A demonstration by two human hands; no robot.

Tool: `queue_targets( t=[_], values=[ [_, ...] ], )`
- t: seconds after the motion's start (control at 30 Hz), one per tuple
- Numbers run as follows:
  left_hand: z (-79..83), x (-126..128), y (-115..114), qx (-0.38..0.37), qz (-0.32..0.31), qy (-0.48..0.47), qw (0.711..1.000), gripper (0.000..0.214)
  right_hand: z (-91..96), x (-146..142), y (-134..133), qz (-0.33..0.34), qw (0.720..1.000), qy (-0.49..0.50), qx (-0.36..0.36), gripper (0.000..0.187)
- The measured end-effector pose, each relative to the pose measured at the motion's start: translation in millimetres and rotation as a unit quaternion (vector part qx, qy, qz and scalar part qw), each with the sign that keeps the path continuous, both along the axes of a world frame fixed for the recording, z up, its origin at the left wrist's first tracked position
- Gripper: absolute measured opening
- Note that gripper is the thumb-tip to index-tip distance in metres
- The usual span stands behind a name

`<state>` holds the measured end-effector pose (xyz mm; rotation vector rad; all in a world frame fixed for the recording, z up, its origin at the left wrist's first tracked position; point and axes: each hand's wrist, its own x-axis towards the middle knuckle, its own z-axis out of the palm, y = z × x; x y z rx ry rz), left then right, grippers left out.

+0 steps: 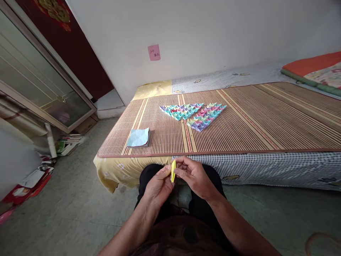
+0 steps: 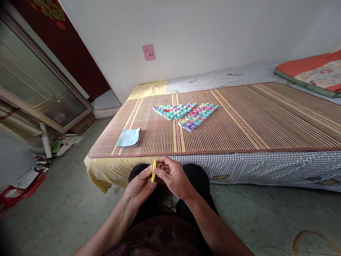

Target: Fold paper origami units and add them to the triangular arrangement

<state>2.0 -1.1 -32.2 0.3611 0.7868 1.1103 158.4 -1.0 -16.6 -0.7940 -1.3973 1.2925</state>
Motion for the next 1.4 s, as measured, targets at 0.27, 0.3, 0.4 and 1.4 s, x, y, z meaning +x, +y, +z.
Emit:
queue_targets(
  t=[0.27, 0.3, 0.4, 1.4],
  values=[
    [7.3, 0.8, -3.1, 0.06, 0.049, 0.059, 0.995, 0.03, -0.2, -1.6, -1.9, -0.015, 0.998, -0.047, 0.036, 0.022],
    [9.1, 1.7, -4.0, 0.064, 0.056, 0.068, 0.994, 0.032, -1.2, -4.0, -2.7, -0.034, 0.997, -0.06, 0.047, 0.023],
    [14.0, 6.2, -6.5, 0.086, 0.062, 0.099, 0.989, 0.039, -4.7, -13.5, -5.2, -0.113, 0.987, -0.076, 0.09, 0.024],
    [18.5, 11.7, -25.1, 0.297, 0.096, 0.323, 0.894, 0.015, -0.8, -8.4, -4.9, -0.164, 0.965, -0.097, 0.181, 0.017]
  ],
)
